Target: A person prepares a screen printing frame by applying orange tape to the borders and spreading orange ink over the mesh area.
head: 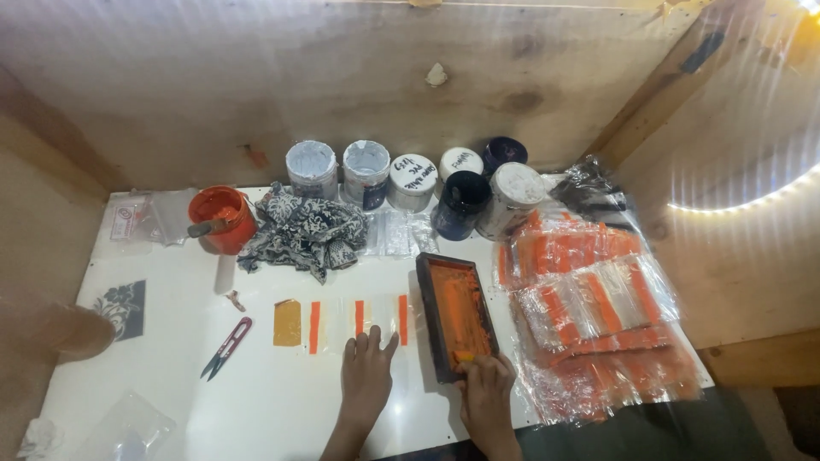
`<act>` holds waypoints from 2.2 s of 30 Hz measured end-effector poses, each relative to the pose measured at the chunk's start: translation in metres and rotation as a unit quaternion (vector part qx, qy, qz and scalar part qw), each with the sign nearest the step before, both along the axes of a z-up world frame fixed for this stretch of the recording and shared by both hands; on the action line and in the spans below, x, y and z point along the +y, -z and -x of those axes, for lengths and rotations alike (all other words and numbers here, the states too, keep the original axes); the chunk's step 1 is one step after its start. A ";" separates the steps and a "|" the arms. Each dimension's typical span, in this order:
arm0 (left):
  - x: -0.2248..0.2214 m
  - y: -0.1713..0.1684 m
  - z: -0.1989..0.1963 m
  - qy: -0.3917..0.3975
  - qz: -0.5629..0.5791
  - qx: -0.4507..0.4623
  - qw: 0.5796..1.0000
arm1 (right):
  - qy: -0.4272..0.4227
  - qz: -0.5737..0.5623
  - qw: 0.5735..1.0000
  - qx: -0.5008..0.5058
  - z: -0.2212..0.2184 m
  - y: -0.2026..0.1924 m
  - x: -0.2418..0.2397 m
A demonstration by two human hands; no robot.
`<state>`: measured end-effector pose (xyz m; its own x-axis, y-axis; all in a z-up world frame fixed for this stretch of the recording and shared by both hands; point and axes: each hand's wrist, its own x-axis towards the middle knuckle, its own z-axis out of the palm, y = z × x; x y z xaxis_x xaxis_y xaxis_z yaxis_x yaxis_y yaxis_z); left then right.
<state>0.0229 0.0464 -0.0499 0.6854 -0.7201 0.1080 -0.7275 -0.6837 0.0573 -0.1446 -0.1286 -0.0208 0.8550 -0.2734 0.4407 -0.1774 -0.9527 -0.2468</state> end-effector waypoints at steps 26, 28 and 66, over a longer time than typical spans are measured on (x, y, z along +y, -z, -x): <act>0.221 -0.069 0.005 -0.369 0.524 0.280 0.715 | -0.451 0.155 0.868 -0.136 -0.164 -0.052 0.208; 0.236 -0.025 0.002 -0.384 0.502 0.279 0.723 | -0.457 0.143 0.867 -0.136 -0.181 -0.044 0.233; 0.126 -0.009 0.035 -0.292 0.469 -0.032 0.833 | -0.036 -0.235 0.943 0.234 -0.360 -0.046 0.081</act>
<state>-0.0125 0.1728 -0.0407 0.8607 0.1546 0.4851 -0.3091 -0.5983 0.7392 0.2154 -0.0473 0.0255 0.9499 -0.2775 -0.1440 -0.3097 -0.7719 -0.5552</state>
